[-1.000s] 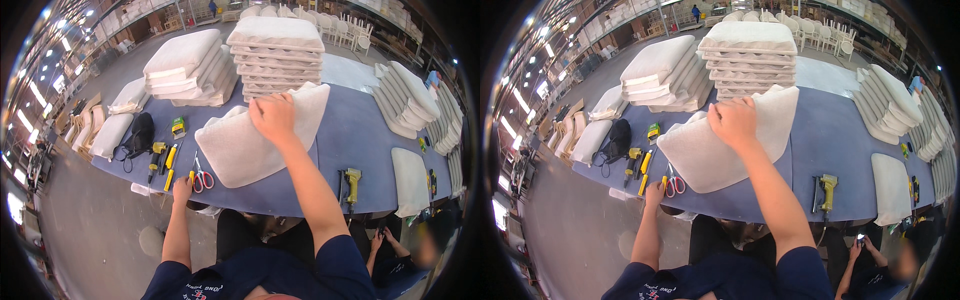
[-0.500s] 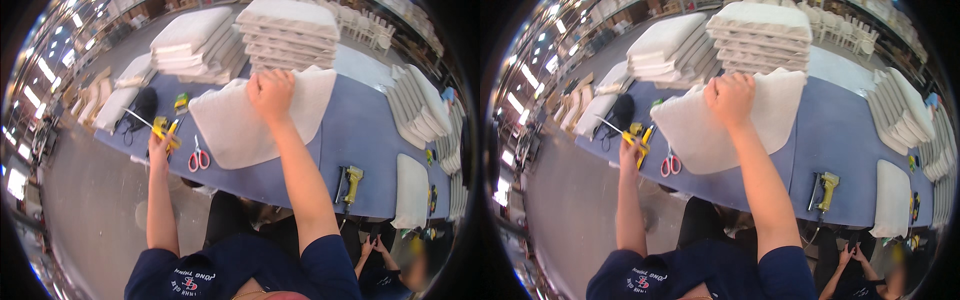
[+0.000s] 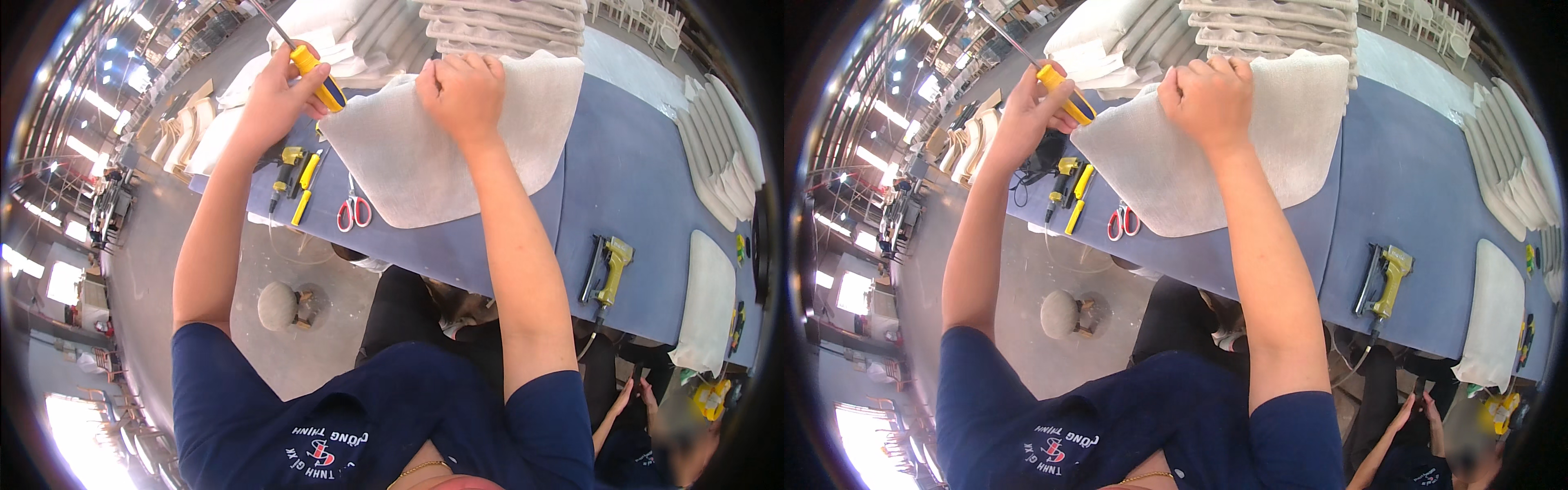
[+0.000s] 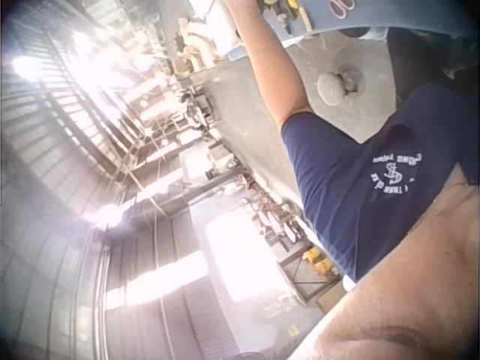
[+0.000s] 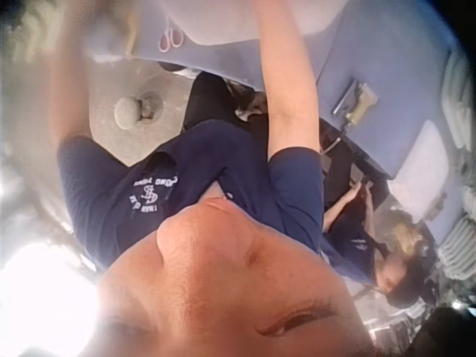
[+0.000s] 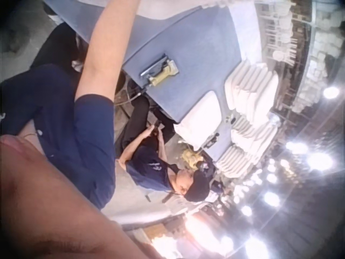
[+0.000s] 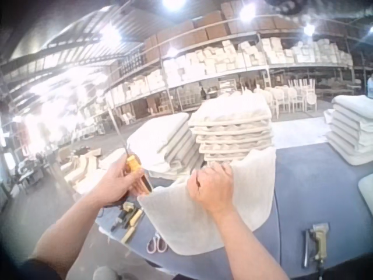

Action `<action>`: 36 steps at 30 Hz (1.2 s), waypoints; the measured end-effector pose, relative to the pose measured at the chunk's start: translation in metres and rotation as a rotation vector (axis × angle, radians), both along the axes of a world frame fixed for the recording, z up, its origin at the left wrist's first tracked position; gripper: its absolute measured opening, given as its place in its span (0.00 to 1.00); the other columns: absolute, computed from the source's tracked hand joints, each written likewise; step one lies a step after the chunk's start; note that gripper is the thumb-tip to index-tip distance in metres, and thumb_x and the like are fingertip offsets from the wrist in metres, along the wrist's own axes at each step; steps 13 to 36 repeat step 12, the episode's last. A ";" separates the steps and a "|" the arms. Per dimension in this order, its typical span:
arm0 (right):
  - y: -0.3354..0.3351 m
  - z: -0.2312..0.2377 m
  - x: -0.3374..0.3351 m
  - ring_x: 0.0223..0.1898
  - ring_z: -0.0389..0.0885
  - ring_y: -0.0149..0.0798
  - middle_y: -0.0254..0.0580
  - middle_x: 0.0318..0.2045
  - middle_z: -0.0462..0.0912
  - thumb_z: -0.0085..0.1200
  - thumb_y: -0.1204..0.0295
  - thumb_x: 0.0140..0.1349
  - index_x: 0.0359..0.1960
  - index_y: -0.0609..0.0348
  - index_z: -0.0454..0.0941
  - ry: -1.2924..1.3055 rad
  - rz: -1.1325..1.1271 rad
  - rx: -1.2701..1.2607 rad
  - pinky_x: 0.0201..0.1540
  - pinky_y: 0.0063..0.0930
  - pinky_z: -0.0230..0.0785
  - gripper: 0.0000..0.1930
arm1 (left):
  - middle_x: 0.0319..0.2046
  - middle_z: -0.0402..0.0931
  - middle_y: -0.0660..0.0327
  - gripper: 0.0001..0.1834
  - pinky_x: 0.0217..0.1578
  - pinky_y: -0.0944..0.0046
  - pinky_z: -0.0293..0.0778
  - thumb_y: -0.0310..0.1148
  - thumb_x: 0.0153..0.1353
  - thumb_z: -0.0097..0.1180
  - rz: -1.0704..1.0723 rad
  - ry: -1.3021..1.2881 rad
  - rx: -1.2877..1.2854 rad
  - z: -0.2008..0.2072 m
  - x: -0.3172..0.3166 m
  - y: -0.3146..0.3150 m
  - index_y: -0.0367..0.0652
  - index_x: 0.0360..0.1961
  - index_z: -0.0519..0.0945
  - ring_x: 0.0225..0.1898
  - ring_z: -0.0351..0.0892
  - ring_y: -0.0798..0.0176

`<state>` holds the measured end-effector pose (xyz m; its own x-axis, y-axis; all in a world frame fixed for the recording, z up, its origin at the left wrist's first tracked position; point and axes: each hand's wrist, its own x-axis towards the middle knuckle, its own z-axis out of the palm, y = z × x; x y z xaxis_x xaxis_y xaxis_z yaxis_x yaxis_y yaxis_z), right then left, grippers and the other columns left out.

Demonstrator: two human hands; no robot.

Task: The person staples white fabric onto a chair cushion base using a pneumatic staple gun. They trim excess fabric with scissors, fold edges, and secure the cover around the cushion. Finished cushions are stacked on the table.

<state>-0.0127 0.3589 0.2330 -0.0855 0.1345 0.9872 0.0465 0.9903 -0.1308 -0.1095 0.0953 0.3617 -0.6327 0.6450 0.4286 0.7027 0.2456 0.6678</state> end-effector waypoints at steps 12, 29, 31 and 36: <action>-0.009 0.001 -0.004 0.33 0.83 0.41 0.29 0.22 0.84 0.62 0.64 0.68 0.19 0.47 0.84 -0.007 0.038 -0.009 0.54 0.43 0.70 0.16 | 0.57 0.90 0.41 0.24 0.41 0.62 0.90 0.38 0.86 0.61 0.049 0.010 0.487 0.017 0.007 -0.039 0.43 0.75 0.72 0.37 0.94 0.58; -0.009 0.001 -0.004 0.33 0.83 0.41 0.29 0.22 0.84 0.62 0.64 0.68 0.19 0.47 0.84 -0.007 0.038 -0.009 0.54 0.43 0.70 0.16 | 0.57 0.90 0.41 0.24 0.41 0.62 0.90 0.38 0.86 0.61 0.049 0.010 0.487 0.017 0.007 -0.039 0.43 0.75 0.72 0.37 0.94 0.58; -0.009 0.001 -0.004 0.33 0.83 0.41 0.29 0.22 0.84 0.62 0.64 0.68 0.19 0.47 0.84 -0.007 0.038 -0.009 0.54 0.43 0.70 0.16 | 0.57 0.90 0.41 0.24 0.41 0.62 0.90 0.38 0.86 0.61 0.049 0.010 0.487 0.017 0.007 -0.039 0.43 0.75 0.72 0.37 0.94 0.58; -0.009 0.001 -0.004 0.33 0.83 0.41 0.29 0.22 0.84 0.62 0.64 0.68 0.19 0.47 0.84 -0.007 0.038 -0.009 0.54 0.43 0.70 0.16 | 0.57 0.90 0.41 0.24 0.41 0.62 0.90 0.38 0.86 0.61 0.049 0.010 0.487 0.017 0.007 -0.039 0.43 0.75 0.72 0.37 0.94 0.58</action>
